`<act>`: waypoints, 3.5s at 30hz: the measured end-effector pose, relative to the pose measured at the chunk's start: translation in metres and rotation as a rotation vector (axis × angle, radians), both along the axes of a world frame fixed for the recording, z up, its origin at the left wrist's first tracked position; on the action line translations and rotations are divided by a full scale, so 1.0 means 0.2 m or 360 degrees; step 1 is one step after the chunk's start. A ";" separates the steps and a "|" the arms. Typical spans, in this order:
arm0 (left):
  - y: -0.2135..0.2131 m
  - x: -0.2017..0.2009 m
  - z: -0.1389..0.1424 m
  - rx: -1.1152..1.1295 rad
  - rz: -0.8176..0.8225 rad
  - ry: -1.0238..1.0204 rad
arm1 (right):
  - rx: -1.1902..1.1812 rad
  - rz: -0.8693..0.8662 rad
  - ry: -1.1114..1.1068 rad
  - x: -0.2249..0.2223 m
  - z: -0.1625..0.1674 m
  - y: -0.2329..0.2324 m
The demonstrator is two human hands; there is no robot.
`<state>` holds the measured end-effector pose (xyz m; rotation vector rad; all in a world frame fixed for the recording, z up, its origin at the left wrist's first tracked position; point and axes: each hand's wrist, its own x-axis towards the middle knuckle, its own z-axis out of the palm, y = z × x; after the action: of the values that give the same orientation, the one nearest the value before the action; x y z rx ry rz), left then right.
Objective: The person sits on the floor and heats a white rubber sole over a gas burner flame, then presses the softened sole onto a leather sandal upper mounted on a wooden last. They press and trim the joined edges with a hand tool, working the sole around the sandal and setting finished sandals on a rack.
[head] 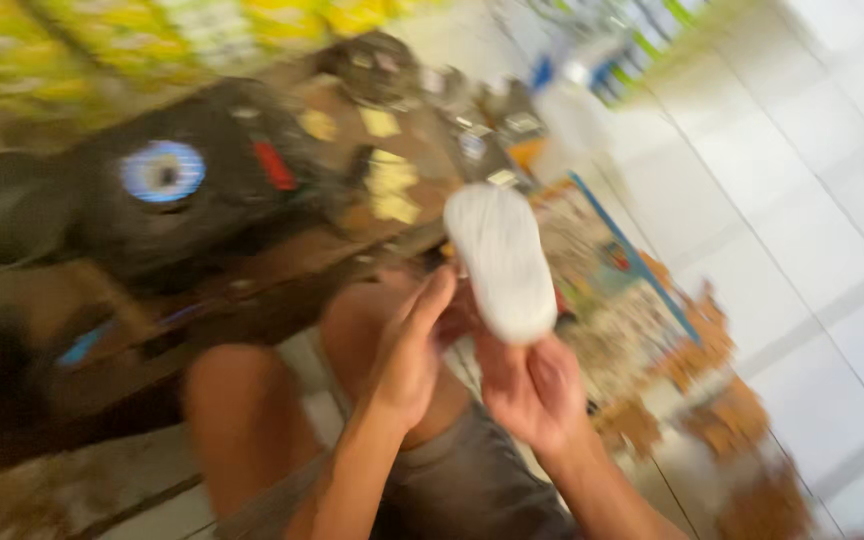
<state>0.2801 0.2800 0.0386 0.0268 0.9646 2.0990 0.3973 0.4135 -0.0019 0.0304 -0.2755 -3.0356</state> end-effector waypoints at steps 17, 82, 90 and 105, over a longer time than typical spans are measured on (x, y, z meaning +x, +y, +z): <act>-0.36 0.05 0.13 -0.0696 0.0025 0.1994 | 0.3435 0.0577 -0.0025 -0.16 0.40 0.05; -3.23 0.54 0.55 -0.2142 0.2068 0.0064 | 0.0965 0.1080 0.0494 -1.15 0.53 -1.38; -2.75 0.46 0.88 -0.2732 0.1916 0.0722 | 0.0914 0.1212 0.0113 -0.99 0.17 -0.86; -1.71 -0.25 -0.89 -0.2379 0.0009 0.0758 | 0.0841 0.1022 0.0051 -1.16 0.08 -0.55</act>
<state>0.2297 -0.0617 -0.1396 -0.2419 2.5495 0.9179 0.1661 0.3027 0.0144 0.0875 0.4573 -2.3777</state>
